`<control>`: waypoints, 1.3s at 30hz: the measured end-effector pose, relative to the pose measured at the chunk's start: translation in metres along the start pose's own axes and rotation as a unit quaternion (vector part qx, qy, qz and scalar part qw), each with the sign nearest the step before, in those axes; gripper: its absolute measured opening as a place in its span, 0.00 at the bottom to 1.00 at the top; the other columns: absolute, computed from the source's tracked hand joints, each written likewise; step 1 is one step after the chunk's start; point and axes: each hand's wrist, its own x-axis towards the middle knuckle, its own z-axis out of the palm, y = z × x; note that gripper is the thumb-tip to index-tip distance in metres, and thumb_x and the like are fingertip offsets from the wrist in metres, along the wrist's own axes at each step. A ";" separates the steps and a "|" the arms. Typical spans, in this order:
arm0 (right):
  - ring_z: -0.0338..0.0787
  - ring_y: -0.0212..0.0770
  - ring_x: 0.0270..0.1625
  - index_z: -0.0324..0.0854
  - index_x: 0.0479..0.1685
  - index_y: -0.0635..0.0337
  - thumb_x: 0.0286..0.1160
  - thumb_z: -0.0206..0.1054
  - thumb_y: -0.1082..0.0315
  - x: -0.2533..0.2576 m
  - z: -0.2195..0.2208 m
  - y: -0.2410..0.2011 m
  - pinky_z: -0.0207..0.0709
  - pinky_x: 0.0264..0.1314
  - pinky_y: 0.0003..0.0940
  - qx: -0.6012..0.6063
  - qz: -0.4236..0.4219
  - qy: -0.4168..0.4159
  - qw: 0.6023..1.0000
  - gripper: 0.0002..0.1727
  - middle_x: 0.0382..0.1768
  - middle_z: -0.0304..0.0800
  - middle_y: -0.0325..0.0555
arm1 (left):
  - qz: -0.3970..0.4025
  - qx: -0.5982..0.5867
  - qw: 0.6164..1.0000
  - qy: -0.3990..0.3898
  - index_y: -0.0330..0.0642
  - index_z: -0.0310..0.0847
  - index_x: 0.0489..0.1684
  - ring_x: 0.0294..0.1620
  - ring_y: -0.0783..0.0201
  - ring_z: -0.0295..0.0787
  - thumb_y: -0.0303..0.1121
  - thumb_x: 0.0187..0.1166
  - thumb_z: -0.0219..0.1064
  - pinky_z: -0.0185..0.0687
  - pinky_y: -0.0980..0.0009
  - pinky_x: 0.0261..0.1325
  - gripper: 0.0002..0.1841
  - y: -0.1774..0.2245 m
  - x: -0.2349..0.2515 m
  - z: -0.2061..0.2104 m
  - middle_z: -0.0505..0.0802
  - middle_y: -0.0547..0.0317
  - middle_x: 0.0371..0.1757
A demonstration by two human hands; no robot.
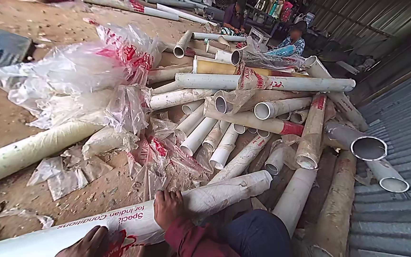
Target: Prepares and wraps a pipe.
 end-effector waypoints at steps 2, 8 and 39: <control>0.97 0.53 0.38 0.93 0.44 0.65 0.74 0.66 0.68 0.009 -0.004 -0.001 0.88 0.45 0.50 0.022 0.026 -0.055 0.998 0.12 0.38 0.97 0.53 | 0.028 0.002 0.999 0.017 0.18 0.82 0.42 0.40 0.25 0.93 0.28 0.84 0.59 0.85 0.34 0.34 0.14 -0.003 0.000 0.003 0.90 0.21 0.46; 0.96 0.51 0.34 0.92 0.40 0.64 0.71 0.66 0.68 0.010 0.001 0.001 0.86 0.40 0.48 0.022 0.021 -0.019 0.999 0.10 0.34 0.97 0.52 | -0.126 -0.092 0.983 0.097 0.19 0.73 0.67 0.58 0.19 0.85 0.45 0.82 0.68 0.79 0.29 0.55 0.32 -0.013 -0.008 0.000 0.84 0.16 0.62; 0.96 0.49 0.32 0.92 0.38 0.64 0.72 0.64 0.67 0.011 0.007 0.003 0.86 0.37 0.46 0.007 0.025 -0.008 1.000 0.12 0.32 0.96 0.51 | 0.105 -0.030 0.984 0.145 0.20 0.83 0.66 0.70 0.29 0.86 0.24 0.85 0.55 0.77 0.43 0.77 0.19 -0.021 0.006 0.032 0.88 0.28 0.68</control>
